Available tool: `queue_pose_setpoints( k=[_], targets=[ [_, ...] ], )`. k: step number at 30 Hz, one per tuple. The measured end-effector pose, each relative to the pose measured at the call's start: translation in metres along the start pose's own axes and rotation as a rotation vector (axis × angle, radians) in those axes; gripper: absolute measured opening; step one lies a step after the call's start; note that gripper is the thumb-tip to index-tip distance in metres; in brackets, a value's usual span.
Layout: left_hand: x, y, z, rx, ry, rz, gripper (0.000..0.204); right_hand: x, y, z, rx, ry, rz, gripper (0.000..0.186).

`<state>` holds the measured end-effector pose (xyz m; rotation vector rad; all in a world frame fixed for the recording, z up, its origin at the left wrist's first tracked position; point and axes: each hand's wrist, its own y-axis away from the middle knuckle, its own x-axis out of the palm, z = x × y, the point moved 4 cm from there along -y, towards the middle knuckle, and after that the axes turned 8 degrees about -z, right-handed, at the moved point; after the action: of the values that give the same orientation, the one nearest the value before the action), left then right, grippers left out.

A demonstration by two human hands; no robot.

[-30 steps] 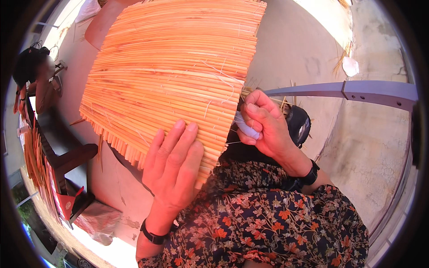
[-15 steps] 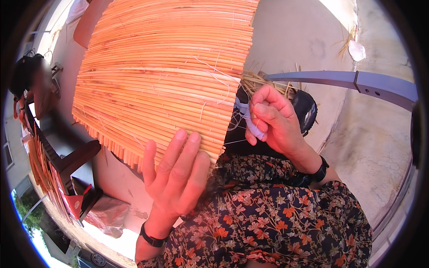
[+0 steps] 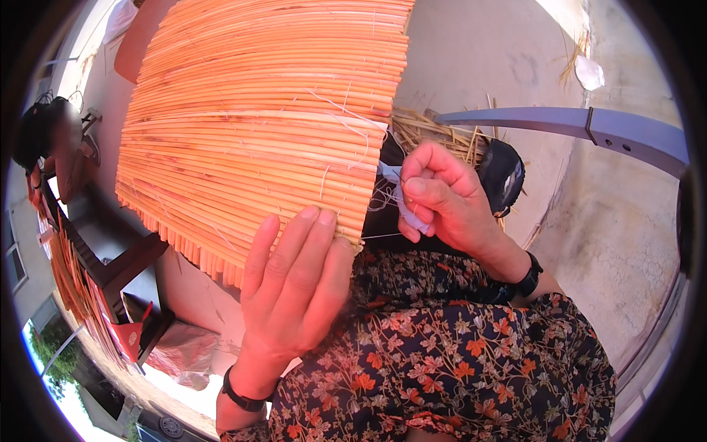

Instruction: The person weaves a bundle of thin bamboo strips using a needle and white thread. They repeatedly pass the needle through the aligned strips to secure them together, working on a single mat-like object throughout the clip.

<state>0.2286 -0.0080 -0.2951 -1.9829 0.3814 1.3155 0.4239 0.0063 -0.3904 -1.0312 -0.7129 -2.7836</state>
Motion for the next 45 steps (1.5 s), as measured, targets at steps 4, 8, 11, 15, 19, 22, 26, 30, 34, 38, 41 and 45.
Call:
queue_pose_setpoints(
  k=[4,8,11,15,19,22,26,30,34,38,41,45],
  targets=[
    [-0.003,-0.005,0.003,0.026,0.018,0.047,0.02,0.001,0.001,0.001,-0.013,0.071,-0.019,0.01],
    [-0.004,0.001,0.006,0.015,0.05,0.034,0.022,0.016,0.004,0.009,-0.016,0.199,-0.087,0.015],
    [0.0,0.008,0.006,0.001,0.07,0.001,0.025,0.018,0.008,0.004,0.107,0.264,-0.065,0.022],
    [0.003,0.011,0.006,-0.001,0.084,-0.021,0.026,0.037,0.007,0.003,0.218,0.234,-0.037,0.03],
    [0.003,0.014,0.006,-0.025,0.04,-0.018,0.029,0.048,0.0,-0.001,0.234,0.356,0.022,0.032],
    [0.001,0.017,0.007,-0.054,0.019,-0.035,0.031,0.051,0.001,0.002,0.266,0.384,-0.013,0.031],
    [0.004,0.021,0.009,-0.075,0.05,-0.054,0.031,0.049,-0.004,-0.002,0.334,0.374,-0.04,0.028],
    [0.005,0.023,0.009,-0.084,0.062,-0.075,0.03,0.051,-0.005,-0.001,0.375,0.388,-0.033,0.022],
    [0.006,0.023,0.014,-0.106,0.122,-0.082,0.028,0.055,-0.004,-0.001,0.359,0.376,-0.07,0.021],
    [0.006,0.023,0.016,-0.129,0.144,-0.121,0.029,0.054,-0.003,-0.006,0.359,0.337,-0.075,0.022],
    [0.003,0.024,0.019,-0.126,0.141,-0.123,0.034,0.053,0.0,-0.007,0.371,0.307,-0.05,0.026],
    [0.0,0.037,0.021,-0.122,0.045,-0.144,0.04,0.046,0.008,-0.007,0.302,0.275,-0.043,0.032]
  ],
)
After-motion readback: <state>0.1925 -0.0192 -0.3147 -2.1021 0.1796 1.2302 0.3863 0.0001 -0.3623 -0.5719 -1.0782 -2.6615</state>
